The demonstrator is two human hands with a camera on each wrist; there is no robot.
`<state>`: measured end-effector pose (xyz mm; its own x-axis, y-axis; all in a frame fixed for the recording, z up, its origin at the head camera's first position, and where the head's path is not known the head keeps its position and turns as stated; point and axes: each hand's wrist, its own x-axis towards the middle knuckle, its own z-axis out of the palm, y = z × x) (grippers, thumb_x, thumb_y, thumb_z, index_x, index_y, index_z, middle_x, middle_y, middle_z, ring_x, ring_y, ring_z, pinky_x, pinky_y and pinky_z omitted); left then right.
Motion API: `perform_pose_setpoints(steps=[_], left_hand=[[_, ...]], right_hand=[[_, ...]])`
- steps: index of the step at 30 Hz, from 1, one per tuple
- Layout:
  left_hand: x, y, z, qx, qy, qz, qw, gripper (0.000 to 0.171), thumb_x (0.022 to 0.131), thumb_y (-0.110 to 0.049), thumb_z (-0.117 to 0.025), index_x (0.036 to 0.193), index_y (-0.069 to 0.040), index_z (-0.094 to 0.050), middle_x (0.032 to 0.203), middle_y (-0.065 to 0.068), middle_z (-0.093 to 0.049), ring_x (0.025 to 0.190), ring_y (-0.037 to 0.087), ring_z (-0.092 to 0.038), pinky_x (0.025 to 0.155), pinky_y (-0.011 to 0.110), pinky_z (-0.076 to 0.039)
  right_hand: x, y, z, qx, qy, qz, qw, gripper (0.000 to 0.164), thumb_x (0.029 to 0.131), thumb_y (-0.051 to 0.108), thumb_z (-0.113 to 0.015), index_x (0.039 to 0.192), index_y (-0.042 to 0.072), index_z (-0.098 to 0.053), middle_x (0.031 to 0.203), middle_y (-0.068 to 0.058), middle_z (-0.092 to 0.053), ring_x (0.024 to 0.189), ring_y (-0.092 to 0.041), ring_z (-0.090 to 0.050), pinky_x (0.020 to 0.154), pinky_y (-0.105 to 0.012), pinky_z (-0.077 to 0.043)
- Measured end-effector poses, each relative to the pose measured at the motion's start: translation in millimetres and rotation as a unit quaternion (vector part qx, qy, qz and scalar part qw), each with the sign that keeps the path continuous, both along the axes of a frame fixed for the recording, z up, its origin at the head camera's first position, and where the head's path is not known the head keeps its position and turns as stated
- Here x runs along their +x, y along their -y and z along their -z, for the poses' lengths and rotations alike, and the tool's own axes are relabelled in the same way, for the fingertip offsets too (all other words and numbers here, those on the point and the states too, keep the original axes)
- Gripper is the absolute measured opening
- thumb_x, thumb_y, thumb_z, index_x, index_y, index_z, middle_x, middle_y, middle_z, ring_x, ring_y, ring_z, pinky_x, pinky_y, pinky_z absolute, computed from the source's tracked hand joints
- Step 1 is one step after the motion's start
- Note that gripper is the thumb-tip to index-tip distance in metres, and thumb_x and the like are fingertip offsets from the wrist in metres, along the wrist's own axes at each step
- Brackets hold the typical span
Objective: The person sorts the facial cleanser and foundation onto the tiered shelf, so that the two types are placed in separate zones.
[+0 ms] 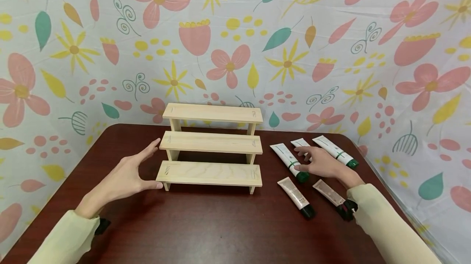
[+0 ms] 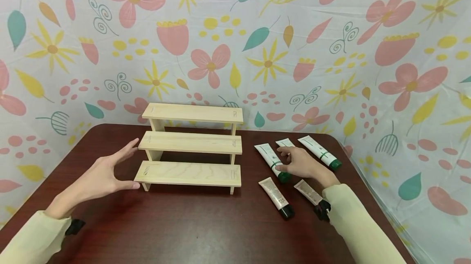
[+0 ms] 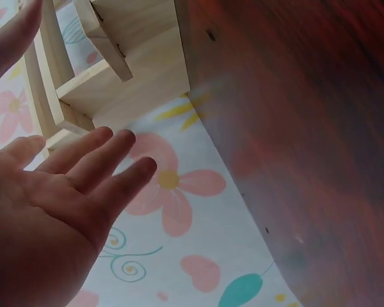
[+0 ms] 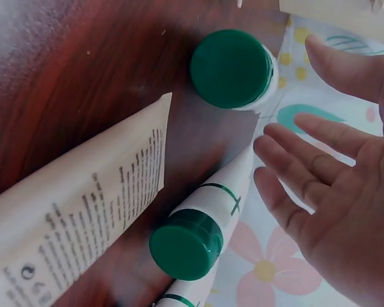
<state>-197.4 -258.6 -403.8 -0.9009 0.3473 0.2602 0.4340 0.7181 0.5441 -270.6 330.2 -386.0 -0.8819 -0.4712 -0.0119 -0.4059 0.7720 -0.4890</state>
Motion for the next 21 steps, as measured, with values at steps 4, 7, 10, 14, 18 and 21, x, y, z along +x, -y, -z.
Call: perform_pose_setpoints(steps=[4,7,10,14,18,21], left_hand=[[-3.0,-2,3.3,0.036,0.007,0.015,0.9992,0.122,0.074,-0.034,-0.099,0.17,-0.026,-0.024,0.154,0.02,-0.053,0.138,0.037,-0.055,0.106,0.065,-0.046],[-4.9,-3,5.2,0.054,0.013,0.02,0.9983,0.121,0.074,-0.029,-0.1,0.17,-0.025,-0.026,0.151,0.02,-0.056,0.137,0.036,-0.057,0.107,0.064,-0.046],[-6.5,-4,7.3,0.067,0.017,0.022,0.9974,0.119,0.074,-0.022,-0.1,0.169,-0.022,-0.028,0.148,0.021,-0.058,0.134,0.035,-0.059,0.106,0.062,-0.048],[-7.9,-4,9.4,0.085,0.018,0.025,0.9959,0.113,0.075,-0.015,-0.099,0.167,-0.014,-0.034,0.147,0.022,-0.059,0.13,0.037,-0.062,0.101,0.057,-0.053],[-8.8,-3,11.2,0.092,0.019,0.025,0.9953,0.109,0.075,-0.01,-0.098,0.165,-0.012,-0.037,0.143,0.023,-0.062,0.128,0.037,-0.064,0.099,0.054,-0.055],[-8.9,-3,12.2,0.098,0.026,0.026,0.9945,0.109,0.075,-0.009,-0.097,0.166,-0.013,-0.037,0.142,0.023,-0.063,0.128,0.037,-0.064,0.099,0.053,-0.055]], right_hand=[[-9.4,-4,5.1,-0.011,0.019,-0.006,1.0,0.071,0.096,0.029,-0.081,0.149,-0.008,-0.052,0.129,-0.023,-0.065,0.104,-0.033,-0.066,0.085,-0.046,-0.057],[-14.7,-7,8.5,-0.021,0.033,-0.006,0.999,0.073,0.095,0.027,-0.082,0.15,-0.009,-0.051,0.13,-0.026,-0.064,0.104,-0.035,-0.067,0.087,-0.048,-0.058],[-17.8,-9,10.3,-0.032,0.054,0.0,0.998,0.074,0.094,0.025,-0.083,0.15,-0.01,-0.049,0.132,-0.027,-0.063,0.104,-0.034,-0.068,0.088,-0.047,-0.059],[-21.1,-9,12.0,-0.042,0.079,0.007,0.996,0.072,0.096,0.024,-0.081,0.15,-0.01,-0.048,0.132,-0.027,-0.063,0.105,-0.033,-0.07,0.087,-0.046,-0.06],[-24.2,-7,13.9,-0.043,0.087,0.006,0.995,0.069,0.097,0.022,-0.079,0.149,-0.012,-0.049,0.131,-0.027,-0.063,0.105,-0.034,-0.07,0.087,-0.047,-0.06],[-25.3,-7,14.8,-0.039,0.087,0.003,0.995,0.068,0.097,0.022,-0.079,0.148,-0.013,-0.05,0.129,-0.027,-0.064,0.103,-0.033,-0.069,0.088,-0.048,-0.06]])
